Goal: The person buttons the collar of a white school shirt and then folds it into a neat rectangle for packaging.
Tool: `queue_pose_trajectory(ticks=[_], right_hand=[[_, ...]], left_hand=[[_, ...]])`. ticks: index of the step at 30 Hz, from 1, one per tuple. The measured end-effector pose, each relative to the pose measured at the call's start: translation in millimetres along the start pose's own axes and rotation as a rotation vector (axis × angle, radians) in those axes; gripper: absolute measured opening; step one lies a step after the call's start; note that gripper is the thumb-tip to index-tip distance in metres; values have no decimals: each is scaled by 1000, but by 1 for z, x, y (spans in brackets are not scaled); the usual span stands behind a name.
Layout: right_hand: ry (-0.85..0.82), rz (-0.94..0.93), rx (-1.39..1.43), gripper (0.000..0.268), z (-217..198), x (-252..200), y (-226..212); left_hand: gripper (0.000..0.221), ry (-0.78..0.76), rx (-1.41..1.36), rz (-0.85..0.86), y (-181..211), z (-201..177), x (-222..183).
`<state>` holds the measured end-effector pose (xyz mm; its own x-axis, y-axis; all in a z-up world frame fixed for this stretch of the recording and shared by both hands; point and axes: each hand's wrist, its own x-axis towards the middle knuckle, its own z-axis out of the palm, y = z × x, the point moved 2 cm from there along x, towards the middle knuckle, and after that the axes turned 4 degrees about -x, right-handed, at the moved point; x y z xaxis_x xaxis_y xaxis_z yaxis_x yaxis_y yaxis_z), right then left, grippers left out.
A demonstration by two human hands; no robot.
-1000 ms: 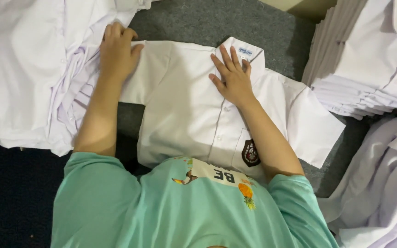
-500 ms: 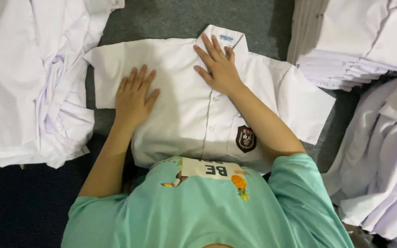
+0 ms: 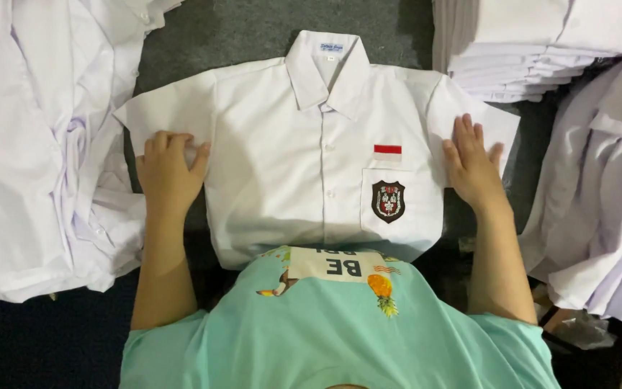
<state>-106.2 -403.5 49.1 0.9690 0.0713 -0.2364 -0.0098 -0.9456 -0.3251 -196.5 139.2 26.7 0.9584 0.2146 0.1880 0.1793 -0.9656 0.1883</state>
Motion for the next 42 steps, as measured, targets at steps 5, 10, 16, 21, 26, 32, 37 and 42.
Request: queue_pose_trajectory(ticks=[5, 10, 16, 21, 26, 32, 37, 42], right_hand=[[-79, 275, -126, 73, -32, -43, -1], [-35, 416, -47, 79, -45, -83, -21], [118, 181, -235, 67, 15, -106, -9], [282, 66, -42, 41, 56, -102, 3], [198, 196, 339, 25, 44, -102, -16], [245, 23, 674, 18, 35, -102, -59], [-13, 41, 765, 14, 39, -97, -84], [-55, 112, 642, 26, 51, -91, -83]], left_hand=[[41, -37, -82, 47, 2, -18, 24], [42, -165, -284, 140, 32, -26, 75], [77, -299, -126, 163, 45, 40, 150], [54, -434, -258, 51, 58, 25, 160], [40, -383, -348, 102, 28, 27, 141], [54, -490, -157, -125, -26, -79, 100], [40, -288, 284, -33, -60, -73, 85], [56, -280, -221, 436, 62, -55, 104]])
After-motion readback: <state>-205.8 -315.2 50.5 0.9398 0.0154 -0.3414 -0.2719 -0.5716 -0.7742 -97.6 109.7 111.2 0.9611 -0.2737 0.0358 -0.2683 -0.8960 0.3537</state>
